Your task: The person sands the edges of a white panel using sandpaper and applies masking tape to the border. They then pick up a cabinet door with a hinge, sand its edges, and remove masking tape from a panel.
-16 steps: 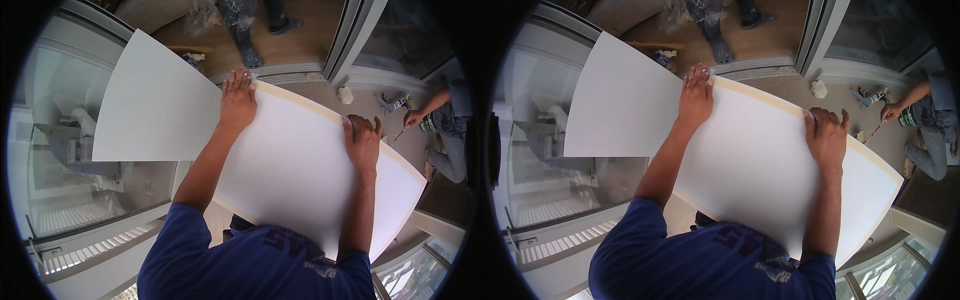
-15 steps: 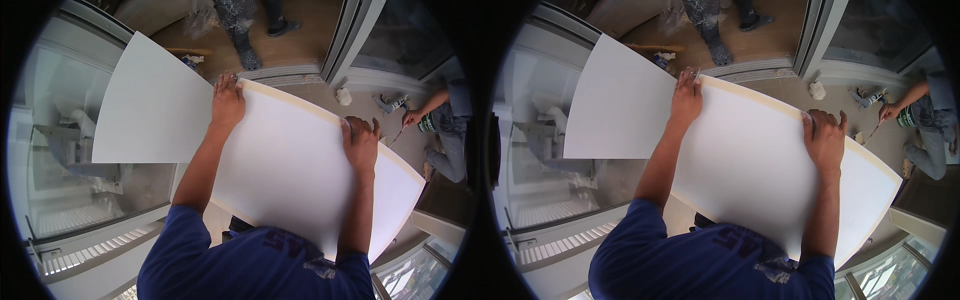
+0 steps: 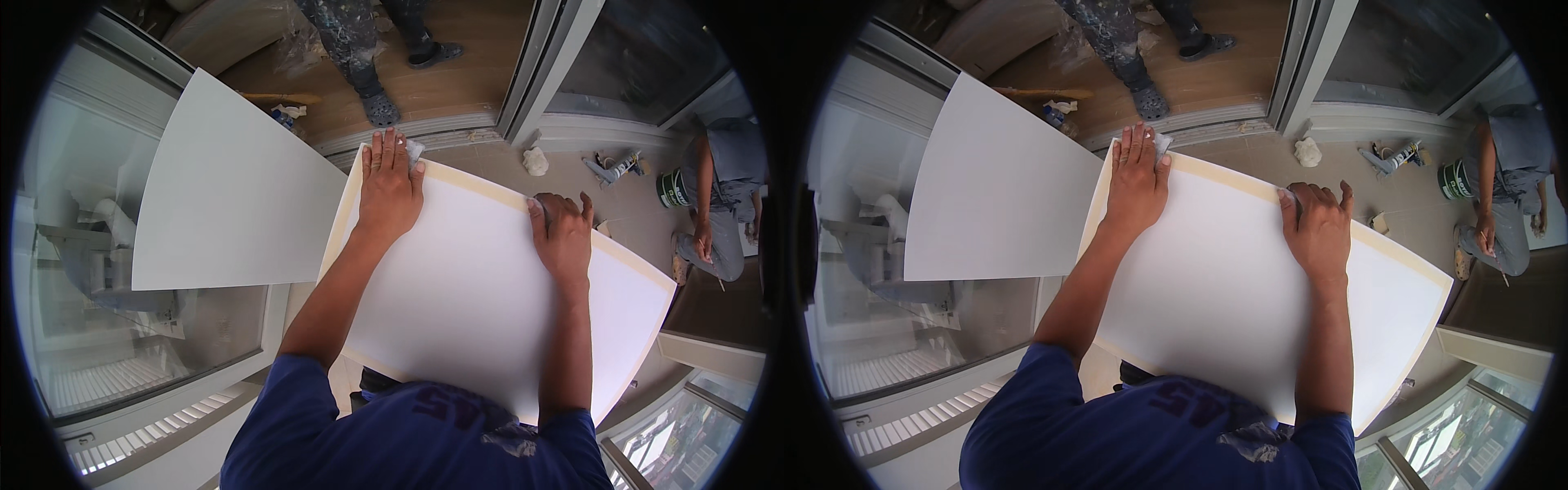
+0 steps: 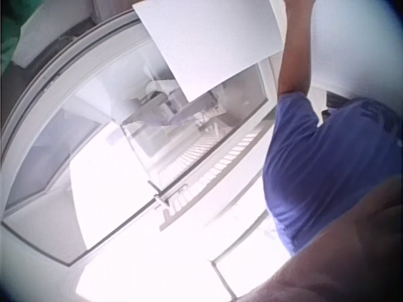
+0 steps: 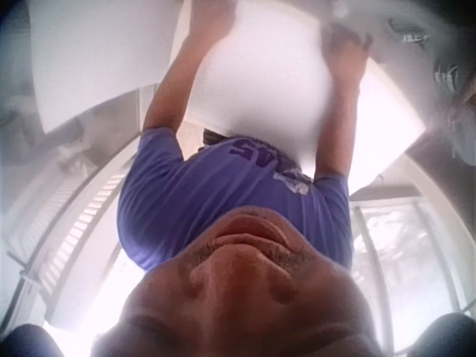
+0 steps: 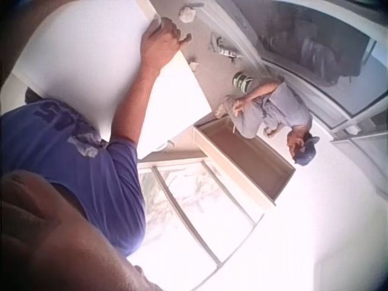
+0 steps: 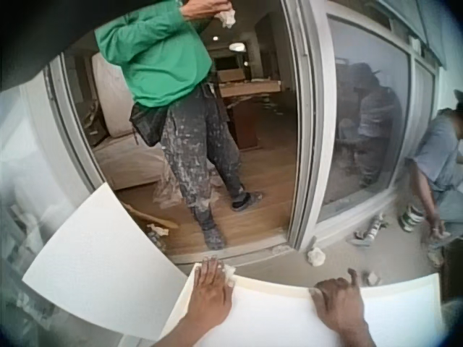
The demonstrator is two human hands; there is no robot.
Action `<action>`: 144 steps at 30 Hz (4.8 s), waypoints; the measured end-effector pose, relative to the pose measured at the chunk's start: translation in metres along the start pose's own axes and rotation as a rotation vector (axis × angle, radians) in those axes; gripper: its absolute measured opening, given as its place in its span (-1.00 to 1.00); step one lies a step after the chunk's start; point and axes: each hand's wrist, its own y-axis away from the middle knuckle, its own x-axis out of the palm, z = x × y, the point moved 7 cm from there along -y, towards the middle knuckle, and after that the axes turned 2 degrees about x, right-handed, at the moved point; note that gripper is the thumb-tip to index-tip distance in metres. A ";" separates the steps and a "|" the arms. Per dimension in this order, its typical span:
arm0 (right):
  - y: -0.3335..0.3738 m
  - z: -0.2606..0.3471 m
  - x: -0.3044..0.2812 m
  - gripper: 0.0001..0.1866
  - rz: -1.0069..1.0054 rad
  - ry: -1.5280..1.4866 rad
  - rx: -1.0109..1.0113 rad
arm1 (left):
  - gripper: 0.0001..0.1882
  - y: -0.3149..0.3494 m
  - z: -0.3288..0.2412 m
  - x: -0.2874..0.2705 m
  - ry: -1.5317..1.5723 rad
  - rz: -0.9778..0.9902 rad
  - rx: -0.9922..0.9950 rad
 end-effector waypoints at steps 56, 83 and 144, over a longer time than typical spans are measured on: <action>-0.003 0.009 0.003 -0.69 0.023 -0.375 -0.030 | -0.83 -0.015 -0.013 -0.015 0.456 0.002 0.259; -0.076 0.145 0.093 -0.73 0.228 -0.292 -0.413 | -0.25 0.183 -0.012 -0.067 0.071 0.186 -0.160; -0.046 -0.102 0.005 -0.65 0.715 -0.603 0.438 | -0.25 0.185 -0.011 -0.065 0.065 0.183 -0.175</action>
